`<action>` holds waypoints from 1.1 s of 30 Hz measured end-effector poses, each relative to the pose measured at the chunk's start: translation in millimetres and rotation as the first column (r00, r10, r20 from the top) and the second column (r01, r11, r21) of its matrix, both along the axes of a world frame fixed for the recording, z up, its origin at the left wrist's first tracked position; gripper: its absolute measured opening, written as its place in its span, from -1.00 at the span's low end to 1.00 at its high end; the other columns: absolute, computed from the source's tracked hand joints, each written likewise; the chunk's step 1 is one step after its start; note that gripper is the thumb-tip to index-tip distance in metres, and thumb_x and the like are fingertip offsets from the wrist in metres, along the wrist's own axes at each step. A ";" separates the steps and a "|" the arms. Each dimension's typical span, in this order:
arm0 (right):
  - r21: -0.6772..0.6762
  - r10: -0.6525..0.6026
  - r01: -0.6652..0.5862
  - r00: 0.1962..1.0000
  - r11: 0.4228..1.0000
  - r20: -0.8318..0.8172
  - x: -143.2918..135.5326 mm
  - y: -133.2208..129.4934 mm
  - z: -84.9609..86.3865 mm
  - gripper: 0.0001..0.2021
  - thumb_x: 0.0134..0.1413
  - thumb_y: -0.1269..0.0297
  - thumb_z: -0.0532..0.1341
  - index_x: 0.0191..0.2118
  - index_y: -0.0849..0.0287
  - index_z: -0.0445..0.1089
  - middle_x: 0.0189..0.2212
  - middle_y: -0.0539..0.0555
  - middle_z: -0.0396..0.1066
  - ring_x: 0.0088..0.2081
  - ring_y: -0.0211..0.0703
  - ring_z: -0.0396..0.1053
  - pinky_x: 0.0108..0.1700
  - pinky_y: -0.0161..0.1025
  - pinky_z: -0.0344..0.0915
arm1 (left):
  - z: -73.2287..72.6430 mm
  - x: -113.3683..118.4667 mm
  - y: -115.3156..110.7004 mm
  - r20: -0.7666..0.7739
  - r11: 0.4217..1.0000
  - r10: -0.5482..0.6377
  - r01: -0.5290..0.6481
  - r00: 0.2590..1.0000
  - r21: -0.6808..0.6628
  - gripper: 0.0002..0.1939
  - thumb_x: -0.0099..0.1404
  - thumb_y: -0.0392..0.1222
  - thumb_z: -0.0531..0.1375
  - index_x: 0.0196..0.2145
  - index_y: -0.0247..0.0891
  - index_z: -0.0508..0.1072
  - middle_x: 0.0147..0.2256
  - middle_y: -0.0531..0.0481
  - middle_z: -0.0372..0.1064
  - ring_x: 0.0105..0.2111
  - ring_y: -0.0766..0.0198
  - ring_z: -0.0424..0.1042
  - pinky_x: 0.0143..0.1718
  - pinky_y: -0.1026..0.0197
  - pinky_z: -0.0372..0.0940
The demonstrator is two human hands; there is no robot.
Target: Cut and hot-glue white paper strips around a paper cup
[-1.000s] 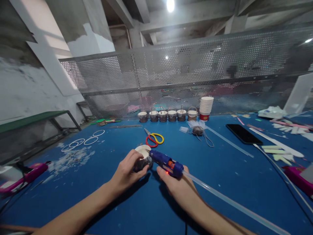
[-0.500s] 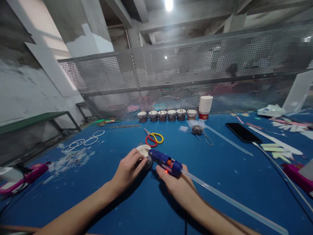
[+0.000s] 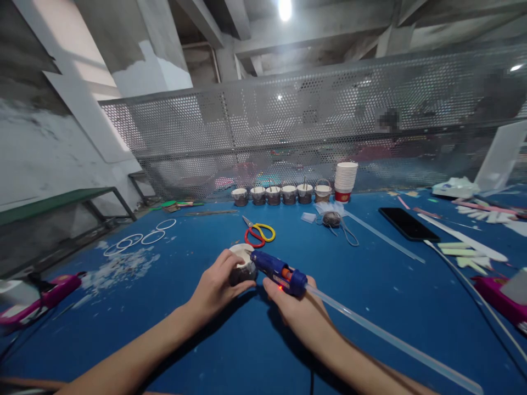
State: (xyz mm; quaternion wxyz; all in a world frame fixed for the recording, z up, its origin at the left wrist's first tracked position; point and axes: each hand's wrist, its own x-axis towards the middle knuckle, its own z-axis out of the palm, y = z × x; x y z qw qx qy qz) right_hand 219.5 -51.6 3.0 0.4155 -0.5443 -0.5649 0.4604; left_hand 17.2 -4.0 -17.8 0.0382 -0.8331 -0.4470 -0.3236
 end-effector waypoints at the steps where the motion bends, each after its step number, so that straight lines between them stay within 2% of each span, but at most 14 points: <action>1: 0.009 0.000 0.000 1.000 1.000 -0.002 0.4 0.5 -0.3 -0.64 0.02 -0.02 0.16 -0.57 0.16 0.29 -0.80 -0.14 0.07 -0.70 -0.34 0.04 -0.61 -0.33 -0.04 | 2.4 0.6 -1.8 0.000 1.000 0.000 0.000 1.000 -0.005 -0.69 0.13 -0.06 0.32 -0.22 -0.18 0.36 -0.23 -0.06 0.38 -0.26 0.17 0.44 -0.29 0.18 0.39; 4: 0.032 -0.011 0.011 1.000 0.999 -0.018 2.0 3.1 -1.1 -0.64 0.03 -0.01 0.16 -0.58 0.16 0.29 -0.80 -0.14 0.08 -0.70 -0.34 0.05 -0.60 -0.33 -0.03 | 12.0 2.2 -8.8 -0.011 1.000 0.004 -0.003 1.000 0.028 -0.58 0.12 0.04 0.30 -0.12 -0.17 0.36 -0.16 -0.11 0.38 -0.18 0.10 0.45 -0.29 0.15 0.42; 8: 0.022 -0.025 0.025 1.000 0.999 -0.018 3.7 7.2 -1.0 -0.63 0.01 -0.04 0.16 -0.58 0.16 0.30 -0.82 -0.13 0.10 -0.71 -0.32 0.08 -0.60 -0.33 0.00 | 25.5 -1.3 -15.3 -0.051 0.976 0.003 0.008 0.999 0.219 -0.61 0.22 0.07 0.19 -0.11 -0.23 0.38 -0.15 -0.18 0.39 -0.13 0.06 0.43 -0.24 0.12 0.43; 11: 0.003 -0.024 0.024 0.999 1.000 -0.038 3.4 8.7 0.1 -0.63 -0.02 -0.05 0.16 -0.58 0.16 0.29 -0.81 -0.14 0.08 -0.71 -0.33 0.09 -0.61 -0.34 0.00 | 34.8 -10.4 -15.6 -0.036 0.946 0.006 0.006 0.999 0.325 -0.66 0.30 0.04 0.10 -0.12 -0.25 0.40 -0.18 -0.18 0.41 -0.19 0.11 0.44 -0.24 0.13 0.42; 14: -0.012 -0.030 0.029 0.998 0.999 -0.053 2.3 9.2 -0.3 -0.64 -0.04 -0.05 0.17 -0.58 0.15 0.27 -0.81 -0.14 0.07 -0.72 -0.34 0.07 -0.62 -0.35 -0.01 | 43.2 -21.4 -15.4 0.052 0.922 -0.025 0.003 0.998 0.388 -0.69 0.37 -0.03 0.01 -0.10 -0.25 0.40 -0.21 -0.16 0.41 -0.27 0.19 0.44 -0.28 0.19 0.39; 17: -0.007 -0.044 0.044 0.999 0.999 -0.030 1.6 9.8 -2.8 -0.64 -0.03 -0.04 0.15 -0.57 0.15 0.29 -0.80 -0.13 0.09 -0.71 -0.34 0.08 -0.62 -0.35 -0.01 | 49.5 -30.6 -17.1 0.167 0.902 -0.048 -0.029 0.985 0.430 -0.71 0.42 -0.07 -0.05 -0.21 -0.25 0.40 -0.38 -0.05 0.39 -0.43 0.29 0.38 -0.40 0.26 0.33; 19: 0.006 -0.037 0.037 0.999 0.999 -0.023 1.4 10.0 -3.9 -0.64 -0.01 -0.04 0.15 -0.57 0.16 0.30 -0.80 -0.13 0.10 -0.71 -0.35 0.08 -0.61 -0.35 0.00 | 52.1 -35.4 -18.4 0.234 0.897 0.007 -0.110 0.972 0.429 -0.70 0.42 -0.10 -0.06 -0.35 -0.23 0.38 -0.53 0.05 0.31 -0.54 0.34 0.31 -0.46 0.31 0.26; 21: 0.004 -0.025 0.025 0.999 1.000 -0.027 1.1 9.9 -3.4 -0.65 0.00 -0.02 0.15 -0.58 0.16 0.29 -0.81 -0.14 0.09 -0.71 -0.35 0.07 -0.61 -0.35 0.00 | 54.6 -39.5 -18.0 0.289 0.885 0.139 -0.250 0.947 0.393 -0.69 0.41 -0.12 -0.05 -0.45 -0.21 0.33 -0.58 0.10 0.26 -0.59 0.37 0.27 -0.46 0.33 0.23; 23: -0.015 -0.019 0.018 0.999 1.000 -0.035 0.5 9.7 -1.7 -0.66 0.00 0.00 0.16 -0.58 0.16 0.29 -0.81 -0.15 0.08 -0.71 -0.36 0.07 -0.61 -0.35 0.00 | 57.9 -42.6 -15.2 0.325 0.869 0.263 -0.369 0.908 0.329 -0.71 0.39 -0.12 -0.05 -0.45 -0.21 0.31 -0.55 0.10 0.29 -0.58 0.37 0.28 -0.44 0.33 0.24; 25: -0.029 -0.028 0.027 0.999 0.999 -0.034 -0.3 9.5 0.0 -0.67 0.00 0.02 0.17 -0.58 0.16 0.29 -0.81 -0.15 0.08 -0.71 -0.35 0.08 -0.61 -0.36 0.01 | 61.3 -44.7 -9.8 0.317 0.874 0.318 -0.406 0.893 0.266 -0.74 0.38 -0.10 -0.04 -0.40 -0.21 0.32 -0.53 0.09 0.31 -0.57 0.36 0.30 -0.43 0.32 0.25; 28: -0.045 -0.038 0.037 0.999 0.998 -0.015 -1.6 9.4 0.8 -0.68 0.01 0.04 0.17 -0.58 0.16 0.28 -0.79 -0.14 0.10 -0.69 -0.35 0.10 -0.60 -0.36 0.03 | 61.3 -46.8 1.6 0.216 0.920 0.282 -0.327 0.935 0.215 -0.76 0.36 -0.05 -0.03 -0.34 -0.21 0.32 -0.50 0.06 0.32 -0.54 0.32 0.33 -0.41 0.29 0.28; 31: -0.050 -0.046 0.045 0.999 0.998 -0.001 -1.6 9.2 0.4 -0.70 0.01 0.05 0.17 -0.55 0.16 0.29 -0.77 -0.13 0.13 -0.67 -0.34 0.13 -0.59 -0.36 0.05 | 50.5 -51.3 13.7 0.065 0.978 0.113 -0.122 0.992 0.171 -0.76 0.37 -0.10 -0.06 -0.27 -0.23 0.34 -0.41 -0.02 0.38 -0.44 0.27 0.39 -0.32 0.25 0.33; 33: -0.047 -0.039 0.039 0.999 0.998 -0.002 -0.7 9.0 0.6 -0.69 0.00 0.03 0.17 -0.55 0.16 0.30 -0.77 -0.13 0.13 -0.68 -0.34 0.12 -0.59 -0.36 0.05 | 41.0 -56.5 19.3 -0.011 0.992 0.004 -0.003 1.000 0.127 -0.74 0.38 -0.17 -0.08 -0.19 -0.25 0.37 -0.24 -0.14 0.43 -0.26 0.22 0.45 -0.17 0.20 0.35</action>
